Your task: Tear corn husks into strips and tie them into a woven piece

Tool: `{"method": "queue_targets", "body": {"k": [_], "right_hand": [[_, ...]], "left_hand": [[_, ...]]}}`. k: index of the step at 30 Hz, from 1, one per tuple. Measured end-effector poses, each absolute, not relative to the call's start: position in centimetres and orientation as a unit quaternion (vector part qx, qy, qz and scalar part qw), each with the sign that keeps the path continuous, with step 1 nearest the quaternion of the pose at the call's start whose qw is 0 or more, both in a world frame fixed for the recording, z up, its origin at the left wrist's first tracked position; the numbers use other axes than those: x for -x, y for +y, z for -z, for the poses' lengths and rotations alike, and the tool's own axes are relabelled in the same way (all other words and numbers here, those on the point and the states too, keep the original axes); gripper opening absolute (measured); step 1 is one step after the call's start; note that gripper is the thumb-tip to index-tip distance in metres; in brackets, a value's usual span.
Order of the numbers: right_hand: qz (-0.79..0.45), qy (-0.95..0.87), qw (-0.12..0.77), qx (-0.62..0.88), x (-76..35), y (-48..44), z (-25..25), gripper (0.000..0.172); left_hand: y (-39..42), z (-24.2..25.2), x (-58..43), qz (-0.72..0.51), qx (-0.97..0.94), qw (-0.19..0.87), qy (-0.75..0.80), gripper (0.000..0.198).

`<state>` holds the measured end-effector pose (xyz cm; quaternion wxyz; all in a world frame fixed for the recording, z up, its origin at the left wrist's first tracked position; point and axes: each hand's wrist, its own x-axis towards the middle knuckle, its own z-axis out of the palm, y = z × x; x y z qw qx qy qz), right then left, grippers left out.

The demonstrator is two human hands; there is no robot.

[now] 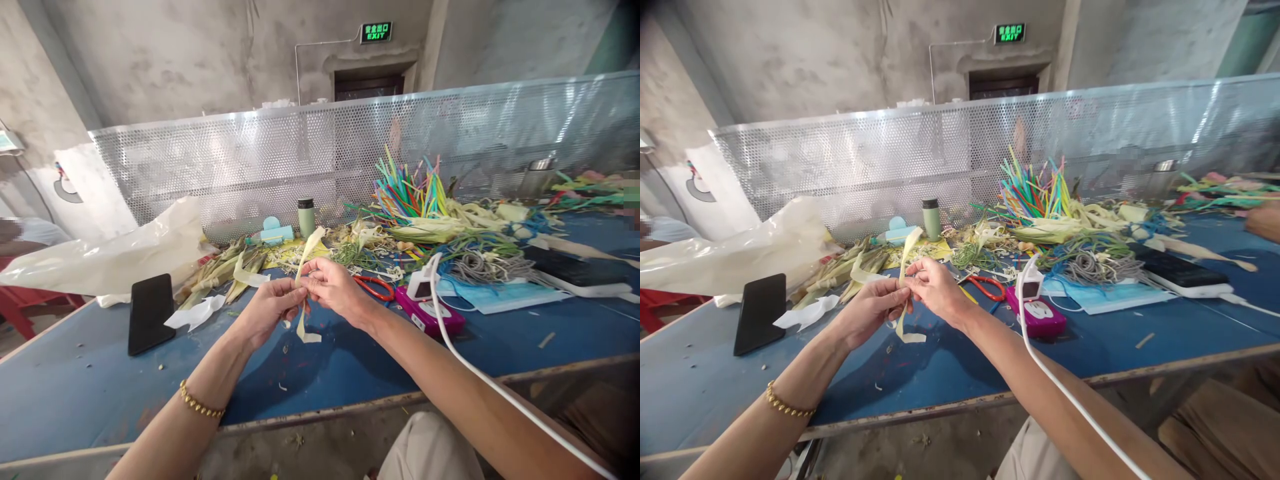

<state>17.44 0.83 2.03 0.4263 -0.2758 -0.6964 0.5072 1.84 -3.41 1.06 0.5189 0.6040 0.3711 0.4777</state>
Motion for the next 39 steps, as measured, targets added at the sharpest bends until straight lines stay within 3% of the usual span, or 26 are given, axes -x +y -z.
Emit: {"method": "queue_targets", "body": {"k": [11, 17, 19, 25, 32, 39], "right_hand": [[-0.314, -0.808, 0.404, 0.294, -17.9, 1.9, -1.6, 0.007], [0.041, -0.820, 0.482, 0.306, -18.7, 1.3, -2.6, 0.018], [0.091, -0.828, 0.465, 0.298, -18.6, 0.7, -2.6, 0.023], [0.021, -0.871, 0.383, 0.307, -17.8, 0.2, -1.9, 0.013], [-0.112, -0.866, 0.384, 0.302, -17.8, 0.9, -1.6, 0.021], [-0.115, -0.870, 0.350, 0.328, -17.6, 0.8, -1.4, 0.021]], "left_hand": [[-3.8, -1.6, -2.1, -0.498, -0.570, 0.543, 0.365, 0.027], [-3.2, -1.2, -1.5, -0.534, -0.499, 0.552, 0.402, 0.021], [-2.9, -1.0, -1.4, -0.543, -0.500, 0.546, 0.397, 0.021], [-2.8, -1.0, -1.4, -0.540, -0.519, 0.527, 0.401, 0.024], [-3.3, -1.3, -1.7, -0.524, -0.541, 0.511, 0.413, 0.029], [-3.0, -0.8, -1.5, -0.530, -0.532, 0.520, 0.407, 0.027]]}}
